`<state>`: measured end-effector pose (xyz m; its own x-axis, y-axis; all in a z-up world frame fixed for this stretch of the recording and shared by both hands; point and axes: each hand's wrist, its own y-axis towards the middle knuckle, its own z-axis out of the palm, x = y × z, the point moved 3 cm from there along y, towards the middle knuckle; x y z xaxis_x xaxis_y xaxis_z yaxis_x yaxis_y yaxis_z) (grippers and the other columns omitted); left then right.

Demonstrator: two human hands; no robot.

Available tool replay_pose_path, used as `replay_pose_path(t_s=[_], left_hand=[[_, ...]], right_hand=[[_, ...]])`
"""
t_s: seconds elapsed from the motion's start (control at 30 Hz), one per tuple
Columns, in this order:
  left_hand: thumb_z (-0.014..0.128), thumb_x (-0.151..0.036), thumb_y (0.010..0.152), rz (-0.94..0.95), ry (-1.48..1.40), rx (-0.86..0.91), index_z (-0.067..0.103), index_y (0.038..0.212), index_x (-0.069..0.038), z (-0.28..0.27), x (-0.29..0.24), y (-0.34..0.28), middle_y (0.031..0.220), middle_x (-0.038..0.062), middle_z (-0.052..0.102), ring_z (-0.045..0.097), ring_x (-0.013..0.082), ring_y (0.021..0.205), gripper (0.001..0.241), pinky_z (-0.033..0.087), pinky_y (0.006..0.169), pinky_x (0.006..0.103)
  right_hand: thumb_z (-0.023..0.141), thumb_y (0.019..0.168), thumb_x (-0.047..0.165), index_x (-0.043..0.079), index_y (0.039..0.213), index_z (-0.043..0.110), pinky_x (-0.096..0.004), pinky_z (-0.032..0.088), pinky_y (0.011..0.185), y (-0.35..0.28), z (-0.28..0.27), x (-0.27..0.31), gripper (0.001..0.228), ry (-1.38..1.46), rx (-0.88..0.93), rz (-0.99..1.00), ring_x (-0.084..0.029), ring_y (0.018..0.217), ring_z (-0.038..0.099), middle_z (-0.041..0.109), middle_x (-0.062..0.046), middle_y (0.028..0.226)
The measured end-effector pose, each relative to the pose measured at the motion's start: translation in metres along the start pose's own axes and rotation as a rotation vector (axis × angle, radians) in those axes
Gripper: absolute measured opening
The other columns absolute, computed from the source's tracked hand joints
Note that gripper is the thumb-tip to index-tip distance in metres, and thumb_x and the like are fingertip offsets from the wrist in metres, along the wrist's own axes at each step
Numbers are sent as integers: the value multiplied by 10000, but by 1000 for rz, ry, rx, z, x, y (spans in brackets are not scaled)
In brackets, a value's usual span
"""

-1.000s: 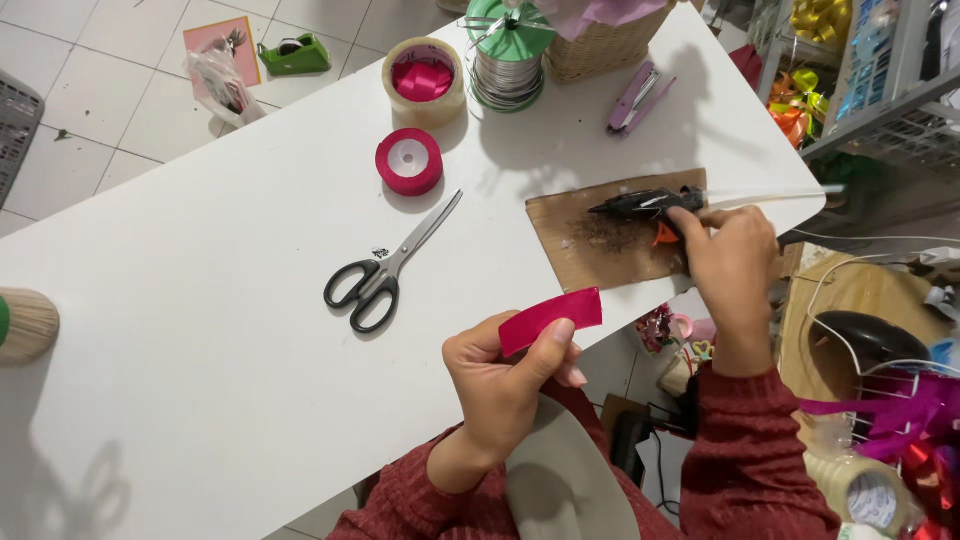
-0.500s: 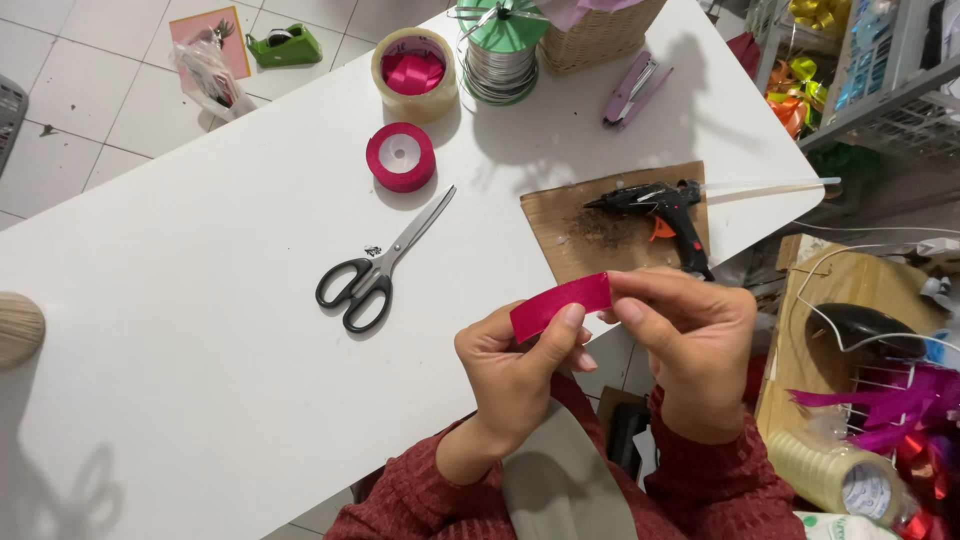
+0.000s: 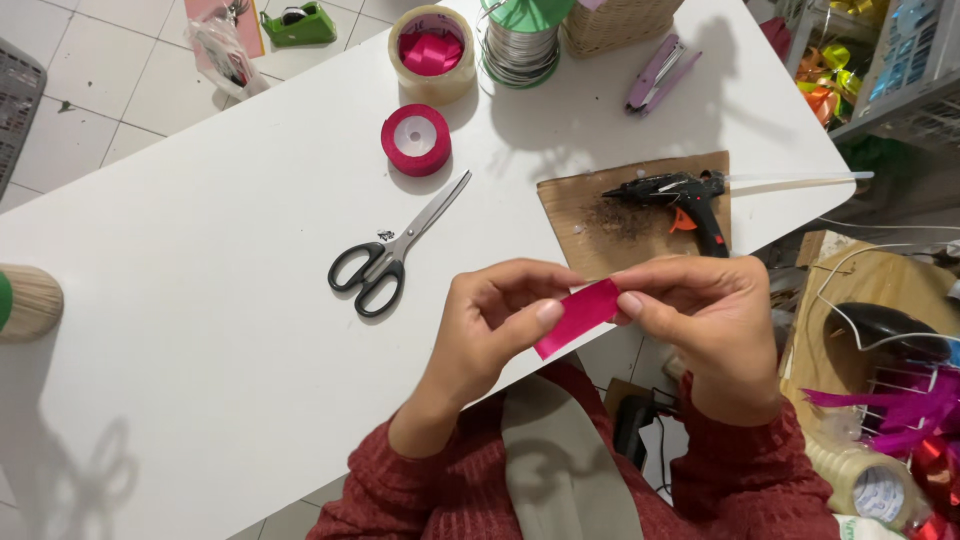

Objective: The person uses a hot glue gun to apply adhesive to a small piece of pink paper, then folds and rolls it into a flower shape. They attach the finished flower to a wooden stick and repeat the process with another piece of paper.

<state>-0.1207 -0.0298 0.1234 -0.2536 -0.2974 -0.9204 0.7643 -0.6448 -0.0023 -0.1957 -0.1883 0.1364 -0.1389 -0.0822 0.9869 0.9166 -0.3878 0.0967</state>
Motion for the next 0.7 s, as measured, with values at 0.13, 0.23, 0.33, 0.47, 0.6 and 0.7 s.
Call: replay_pose_path(t_s=[0.13,0.23,0.33,0.47,0.6,0.7], left_hand=[[688,-63,802,-303,71,-4,728,853,9,2,-20,-2,734,79,711,626,84,617,97,524,562,181],[674,-51,815,-343,56,44,722,842,28,4,-20,-2,626,126,674,594,104,542,97,501,532,192],[659,-53,833,-343,25,85,721,832,26,5,-19,-2,610,114,665,575,91,529,101,485,530,184],[703,-93,804,-387,57,84,746,846,-4,3,-14,-4,682,57,696,577,45,595,107,461,544,159],[694,-94,804,-439,47,80,746,859,3,3,-14,-5,705,89,715,604,63,601,123,464,546,164],[693,-97,796,-460,71,76,751,856,-3,4,-18,-5,726,82,722,614,61,629,126,478,566,162]], right_hand=[[709,731,6,-48,881,693,-229,569,619,-3,-3,4,160,-79,79,148,-171,672,662,704,-162,779],[706,734,7,-35,891,692,-225,557,645,-3,-3,9,164,-142,112,110,-174,713,666,706,-157,809],[694,726,12,-29,839,697,-226,493,605,-4,-3,13,120,-245,109,113,-165,677,621,684,-133,760],[673,731,-10,-2,833,681,-228,503,584,-5,1,21,102,-319,233,-119,-178,639,633,669,-127,737],[641,712,-69,3,820,676,-251,550,630,-7,4,30,134,-457,277,-276,-212,673,673,675,-126,760],[637,711,-75,-11,831,670,-283,553,652,-8,6,33,140,-528,318,-470,-233,682,693,669,-140,769]])
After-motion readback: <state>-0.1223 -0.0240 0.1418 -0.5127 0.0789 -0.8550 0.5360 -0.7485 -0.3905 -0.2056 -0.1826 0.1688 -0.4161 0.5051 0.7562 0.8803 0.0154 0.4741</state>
